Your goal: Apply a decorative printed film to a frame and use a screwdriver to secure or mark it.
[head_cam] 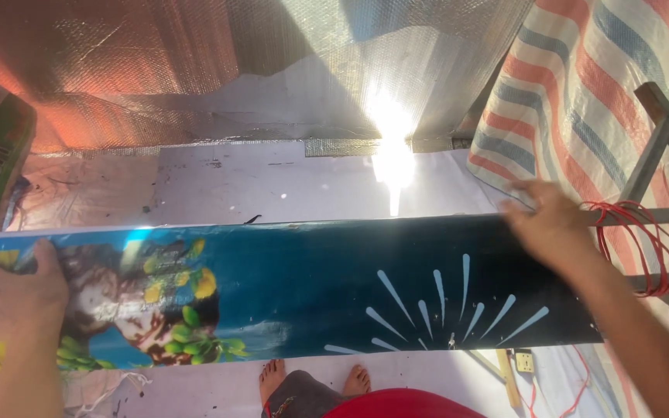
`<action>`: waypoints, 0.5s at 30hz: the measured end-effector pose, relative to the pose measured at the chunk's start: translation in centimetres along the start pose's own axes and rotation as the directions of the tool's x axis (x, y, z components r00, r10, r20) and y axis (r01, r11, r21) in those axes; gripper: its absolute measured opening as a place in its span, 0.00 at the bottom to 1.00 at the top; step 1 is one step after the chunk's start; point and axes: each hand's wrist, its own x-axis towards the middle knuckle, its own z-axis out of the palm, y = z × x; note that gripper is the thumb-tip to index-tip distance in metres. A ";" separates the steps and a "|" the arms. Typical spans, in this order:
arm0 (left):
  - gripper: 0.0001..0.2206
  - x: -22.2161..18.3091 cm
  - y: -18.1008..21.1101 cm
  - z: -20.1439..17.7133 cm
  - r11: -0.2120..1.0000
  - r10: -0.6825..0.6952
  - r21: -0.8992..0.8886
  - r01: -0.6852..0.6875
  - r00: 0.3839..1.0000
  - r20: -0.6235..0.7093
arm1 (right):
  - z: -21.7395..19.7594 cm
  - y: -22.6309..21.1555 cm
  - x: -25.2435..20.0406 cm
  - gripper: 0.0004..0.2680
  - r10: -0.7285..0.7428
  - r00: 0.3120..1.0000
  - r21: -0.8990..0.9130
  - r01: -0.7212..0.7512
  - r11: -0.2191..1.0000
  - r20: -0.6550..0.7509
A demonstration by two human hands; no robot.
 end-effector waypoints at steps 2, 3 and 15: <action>0.35 0.0 -0.2 0.4 0.999 -0.007 -0.049 0.006 1.000 -0.012 | 0.9 -5.1 -4.7 0.18 -0.014 0.989 0.059 0.005 0.998 0.146; 0.34 0.0 -0.3 0.8 0.999 0.034 0.001 -0.034 0.997 -0.069 | 2.5 -6.2 -5.6 0.21 -0.139 0.966 0.056 0.130 0.990 0.218; 0.29 -0.4 1.4 -3.0 0.999 0.032 0.037 -0.027 0.990 -0.135 | 7.6 -12.1 -9.1 0.35 -0.371 0.848 -0.113 0.440 0.891 0.378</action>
